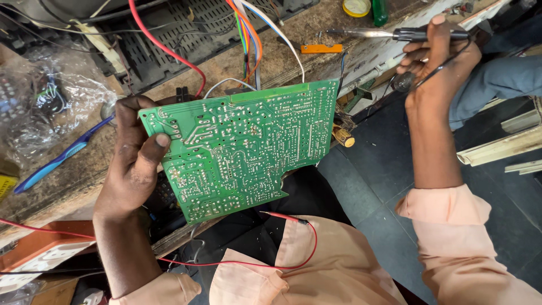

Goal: The person holds a green circuit board and uses a soldering iron to work on specific connection points. They also use a multimeter to test electrical continuity on the board and handle a separate power supply unit with attached wires.

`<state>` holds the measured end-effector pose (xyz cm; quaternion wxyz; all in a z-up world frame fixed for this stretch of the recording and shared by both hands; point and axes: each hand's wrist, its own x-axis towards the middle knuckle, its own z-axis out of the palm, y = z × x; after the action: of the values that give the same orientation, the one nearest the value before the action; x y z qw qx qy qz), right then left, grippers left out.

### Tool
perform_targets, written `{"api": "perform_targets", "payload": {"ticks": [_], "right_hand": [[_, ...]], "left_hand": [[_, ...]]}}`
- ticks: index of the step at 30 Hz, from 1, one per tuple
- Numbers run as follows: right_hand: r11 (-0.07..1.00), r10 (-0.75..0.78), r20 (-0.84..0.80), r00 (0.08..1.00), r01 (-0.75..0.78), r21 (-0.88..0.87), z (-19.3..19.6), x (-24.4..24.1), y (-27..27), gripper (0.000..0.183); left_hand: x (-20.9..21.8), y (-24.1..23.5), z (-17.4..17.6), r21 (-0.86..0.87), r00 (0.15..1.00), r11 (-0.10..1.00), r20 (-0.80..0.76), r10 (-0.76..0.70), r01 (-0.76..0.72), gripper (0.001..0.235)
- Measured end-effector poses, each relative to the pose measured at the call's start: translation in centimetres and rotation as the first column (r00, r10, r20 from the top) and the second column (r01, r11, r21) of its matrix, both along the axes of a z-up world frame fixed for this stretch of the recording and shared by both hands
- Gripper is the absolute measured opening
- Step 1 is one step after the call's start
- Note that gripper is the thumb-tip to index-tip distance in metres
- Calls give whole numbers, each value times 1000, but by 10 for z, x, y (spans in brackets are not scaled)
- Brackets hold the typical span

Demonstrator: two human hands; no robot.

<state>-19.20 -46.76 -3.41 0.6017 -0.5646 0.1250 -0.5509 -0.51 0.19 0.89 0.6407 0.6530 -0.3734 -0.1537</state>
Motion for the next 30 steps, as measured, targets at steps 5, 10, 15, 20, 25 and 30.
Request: {"api": "perform_targets", "payload": {"ticks": [5, 10, 15, 20, 25, 30], "right_hand": [[997, -38, -29, 999, 40, 60, -2, -16, -8, 36], [981, 139, 7, 990, -139, 132, -15, -47, 7, 31], [916, 344, 88, 935, -354, 188, -10, -58, 68, 27], [964, 251, 5, 968, -249, -88, 16, -51, 176, 25], [936, 248, -24, 968, -246, -252, 36, -32, 225, 30], [896, 237, -54, 970, -240, -373, 39, -30, 233, 35]], "left_hand": [[1, 0, 0, 62, 999, 997, 6, 36, -36, 41], [3, 5, -1, -28, 991, 997, 116, -67, 71, 39], [2, -1, -3, -90, 994, 990, -15, -113, 111, 49], [3, -3, -2, -109, 990, 984, 40, -138, 142, 51], [3, -3, -3, -80, 991, 988, 0, -133, 133, 50], [3, -2, -4, -118, 989, 983, 55, -137, 142, 49]]}}
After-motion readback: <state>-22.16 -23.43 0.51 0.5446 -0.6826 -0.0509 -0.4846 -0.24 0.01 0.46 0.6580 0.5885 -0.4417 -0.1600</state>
